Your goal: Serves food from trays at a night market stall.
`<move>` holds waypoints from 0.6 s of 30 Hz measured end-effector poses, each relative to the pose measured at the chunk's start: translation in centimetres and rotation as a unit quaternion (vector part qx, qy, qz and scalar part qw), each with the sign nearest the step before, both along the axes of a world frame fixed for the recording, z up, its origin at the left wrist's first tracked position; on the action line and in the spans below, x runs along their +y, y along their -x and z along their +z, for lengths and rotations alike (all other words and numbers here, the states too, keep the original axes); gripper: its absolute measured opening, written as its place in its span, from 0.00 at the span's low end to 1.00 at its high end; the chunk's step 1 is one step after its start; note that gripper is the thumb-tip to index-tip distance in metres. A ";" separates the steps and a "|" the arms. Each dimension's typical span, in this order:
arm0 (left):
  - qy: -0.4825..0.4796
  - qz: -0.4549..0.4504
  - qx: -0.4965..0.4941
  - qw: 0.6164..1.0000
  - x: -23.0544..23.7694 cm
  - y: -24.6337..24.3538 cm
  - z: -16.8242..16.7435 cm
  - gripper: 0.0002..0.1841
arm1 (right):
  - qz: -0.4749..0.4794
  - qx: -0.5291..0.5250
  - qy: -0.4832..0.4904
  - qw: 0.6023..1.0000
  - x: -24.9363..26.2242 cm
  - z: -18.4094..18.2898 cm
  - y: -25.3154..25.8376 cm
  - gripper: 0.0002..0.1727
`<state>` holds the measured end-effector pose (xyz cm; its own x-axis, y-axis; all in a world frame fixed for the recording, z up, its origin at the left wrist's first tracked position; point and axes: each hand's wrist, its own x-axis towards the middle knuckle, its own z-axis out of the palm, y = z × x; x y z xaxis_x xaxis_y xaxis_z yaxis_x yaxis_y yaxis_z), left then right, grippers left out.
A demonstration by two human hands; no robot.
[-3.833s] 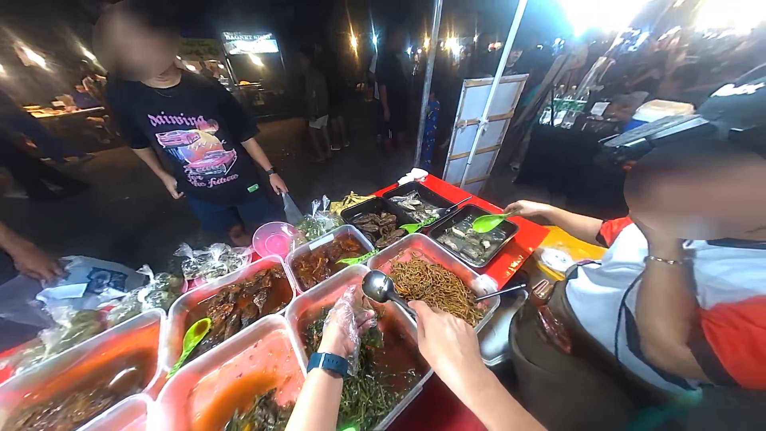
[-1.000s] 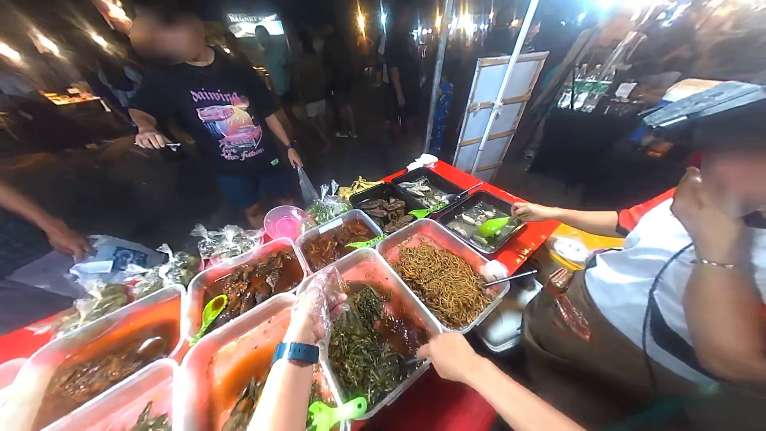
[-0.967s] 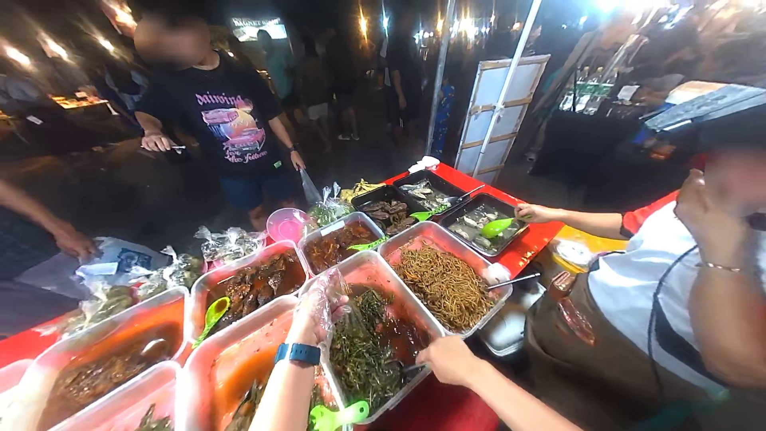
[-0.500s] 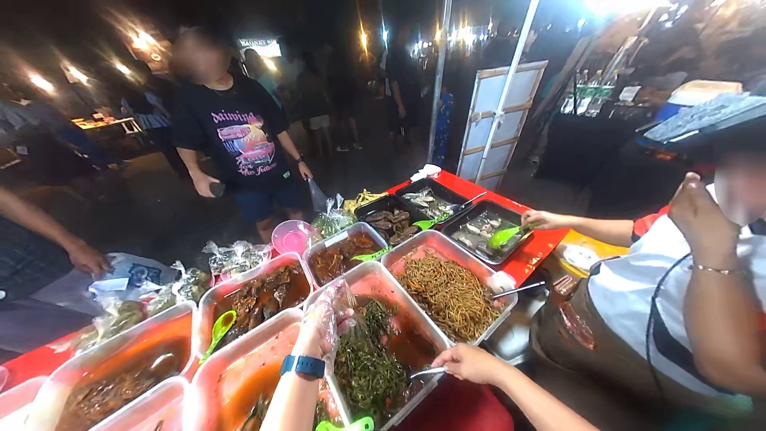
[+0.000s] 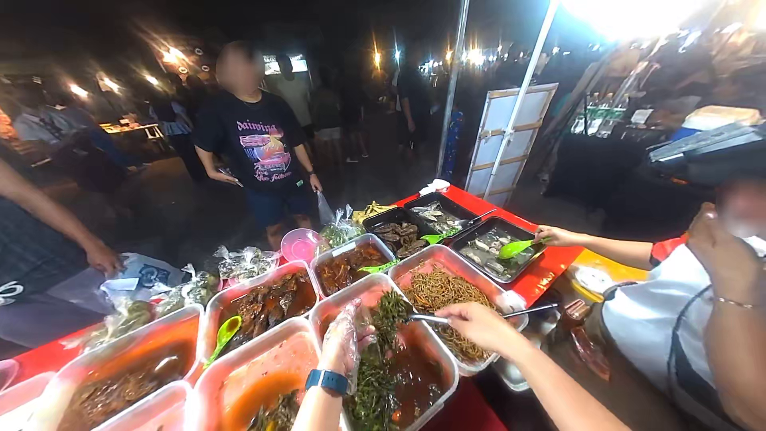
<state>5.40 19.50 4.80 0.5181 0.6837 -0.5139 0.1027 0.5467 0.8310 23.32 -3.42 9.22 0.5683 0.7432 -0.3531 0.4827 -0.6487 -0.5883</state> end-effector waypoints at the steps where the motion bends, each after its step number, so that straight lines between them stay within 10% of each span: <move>1: 0.010 0.003 -0.005 1.000 -0.4 -0.2 -0.1 0.21 | 0.000 -0.017 0.015 1.000 0.8 1.4 0.9 0.21; 9: 0.004 0.034 -0.036 0.999 -2.7 -3.2 0.1 0.27 | 0.027 -0.235 0.127 0.963 5.6 3.4 12.1 0.25; 18: -0.016 0.044 -0.050 0.998 -1.6 -3.4 -1.1 0.24 | -0.086 -0.296 0.015 0.951 1.4 0.2 10.7 0.27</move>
